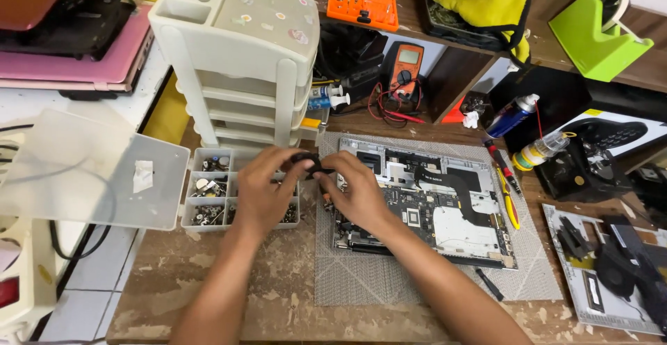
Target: Cleaning a laptop motherboard with a cloth and installing it back into the laptop chassis.
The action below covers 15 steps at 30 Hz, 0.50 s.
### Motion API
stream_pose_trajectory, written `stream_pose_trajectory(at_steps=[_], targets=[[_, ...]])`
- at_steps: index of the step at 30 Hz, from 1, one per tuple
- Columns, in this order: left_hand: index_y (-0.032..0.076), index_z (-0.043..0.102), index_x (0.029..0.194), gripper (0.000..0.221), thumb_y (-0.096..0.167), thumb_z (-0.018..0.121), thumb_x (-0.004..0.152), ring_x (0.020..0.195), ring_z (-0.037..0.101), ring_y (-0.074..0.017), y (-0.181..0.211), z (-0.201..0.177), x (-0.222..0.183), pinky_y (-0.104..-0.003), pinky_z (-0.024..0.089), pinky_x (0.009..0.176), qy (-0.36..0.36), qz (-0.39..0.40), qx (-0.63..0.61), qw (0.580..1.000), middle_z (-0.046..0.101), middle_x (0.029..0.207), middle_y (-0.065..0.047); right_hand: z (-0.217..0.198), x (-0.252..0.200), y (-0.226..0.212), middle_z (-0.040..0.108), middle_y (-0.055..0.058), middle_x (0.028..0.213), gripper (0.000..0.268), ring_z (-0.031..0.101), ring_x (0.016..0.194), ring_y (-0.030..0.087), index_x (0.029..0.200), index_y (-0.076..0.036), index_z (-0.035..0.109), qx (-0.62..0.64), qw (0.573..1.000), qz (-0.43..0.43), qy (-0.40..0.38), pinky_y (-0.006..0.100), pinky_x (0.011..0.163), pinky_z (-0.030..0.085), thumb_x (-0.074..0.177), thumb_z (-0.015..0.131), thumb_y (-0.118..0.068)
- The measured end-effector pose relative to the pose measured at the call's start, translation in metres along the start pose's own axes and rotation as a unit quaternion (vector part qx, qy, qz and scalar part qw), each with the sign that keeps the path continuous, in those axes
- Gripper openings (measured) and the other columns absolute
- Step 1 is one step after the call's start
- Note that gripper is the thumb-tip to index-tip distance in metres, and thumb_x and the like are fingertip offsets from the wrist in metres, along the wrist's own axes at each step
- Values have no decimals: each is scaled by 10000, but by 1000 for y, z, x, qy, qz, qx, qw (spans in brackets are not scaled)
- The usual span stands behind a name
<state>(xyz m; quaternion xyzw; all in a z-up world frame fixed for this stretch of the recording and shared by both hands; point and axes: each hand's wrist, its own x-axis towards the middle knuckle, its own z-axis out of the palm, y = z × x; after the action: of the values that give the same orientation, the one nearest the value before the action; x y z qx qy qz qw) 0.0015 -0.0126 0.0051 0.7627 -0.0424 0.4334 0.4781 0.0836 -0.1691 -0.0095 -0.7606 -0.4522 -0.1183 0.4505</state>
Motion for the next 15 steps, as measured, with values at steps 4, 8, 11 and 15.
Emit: stream_pose_trajectory(at_steps=[4,8,11,15], targets=[[69,773,967,94,64,779,873,675,720,-203,16,5,-2,-316,607,621,-6,47,-19,999,729,776,-48,-15,5,-9,681,103,955,148,690,929,335,1021,-59,732,31,999,-38,0,438,810,579,879,753,-24],[95,764,1069,254,124,831,825,737,708,-236,18,12,-5,-351,593,688,-21,83,-7,996,722,860,-56,-24,4,3,639,61,891,310,640,768,254,1032,-103,750,45,997,-53,14,382,717,559,784,767,84],[53,744,1108,281,92,824,842,738,693,-235,13,12,-5,-360,590,704,-31,76,-6,997,707,886,-70,-38,11,-4,641,183,799,189,687,669,386,1013,-3,682,58,995,-30,72,426,595,564,848,762,44],[32,744,1064,212,-2,774,856,725,693,-250,11,8,-5,-356,581,692,-64,73,25,995,688,849,-79,-60,10,1,650,162,869,512,726,650,229,1359,-20,417,197,969,99,113,339,633,651,917,652,89]])
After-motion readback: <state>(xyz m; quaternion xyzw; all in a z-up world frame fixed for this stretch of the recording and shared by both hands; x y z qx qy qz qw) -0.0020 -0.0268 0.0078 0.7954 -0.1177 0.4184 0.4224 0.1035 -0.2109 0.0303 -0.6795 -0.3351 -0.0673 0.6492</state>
